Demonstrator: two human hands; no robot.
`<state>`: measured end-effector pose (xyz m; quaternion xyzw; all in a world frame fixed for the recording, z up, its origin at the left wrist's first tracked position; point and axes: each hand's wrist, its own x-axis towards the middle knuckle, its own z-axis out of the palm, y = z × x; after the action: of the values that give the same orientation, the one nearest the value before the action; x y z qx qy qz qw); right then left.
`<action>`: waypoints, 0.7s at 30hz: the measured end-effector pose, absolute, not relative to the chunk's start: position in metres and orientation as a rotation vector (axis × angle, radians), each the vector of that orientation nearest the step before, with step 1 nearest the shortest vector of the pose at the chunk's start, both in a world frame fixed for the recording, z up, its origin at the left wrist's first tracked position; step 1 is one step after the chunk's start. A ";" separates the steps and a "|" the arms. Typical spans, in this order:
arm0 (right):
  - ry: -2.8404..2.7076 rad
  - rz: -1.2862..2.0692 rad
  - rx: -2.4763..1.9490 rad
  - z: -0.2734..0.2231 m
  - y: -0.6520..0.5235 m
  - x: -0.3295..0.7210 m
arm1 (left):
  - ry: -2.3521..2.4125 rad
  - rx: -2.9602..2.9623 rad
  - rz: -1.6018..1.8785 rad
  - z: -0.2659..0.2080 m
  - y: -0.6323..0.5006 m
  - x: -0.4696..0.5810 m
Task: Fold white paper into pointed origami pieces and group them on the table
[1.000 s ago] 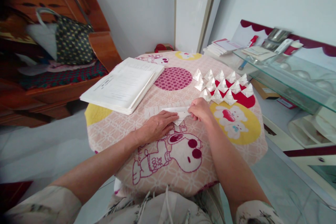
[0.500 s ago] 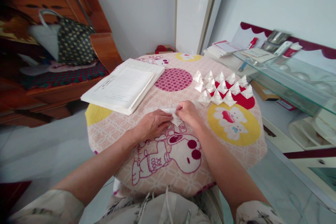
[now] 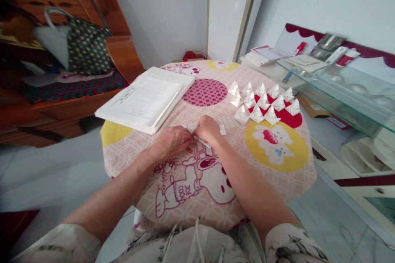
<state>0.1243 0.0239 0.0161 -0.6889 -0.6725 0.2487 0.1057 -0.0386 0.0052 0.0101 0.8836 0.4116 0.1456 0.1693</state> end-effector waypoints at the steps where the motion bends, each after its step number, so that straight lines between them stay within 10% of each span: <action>1: -1.992 0.743 -2.028 0.016 0.025 0.123 | 1.167 2.531 0.377 0.011 0.005 -0.039; 16: -1.691 0.868 -2.127 0.016 0.010 0.179 | 1.224 2.710 0.217 0.016 0.004 -0.036; 21: -1.792 0.382 -1.931 0.023 -0.007 0.187 | 1.279 2.660 0.282 0.015 0.005 -0.034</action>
<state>0.1866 -0.0074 0.0229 -0.7047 -0.6538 0.1392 0.2376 -0.0343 0.0048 0.0149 0.8936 0.4298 0.0948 0.0880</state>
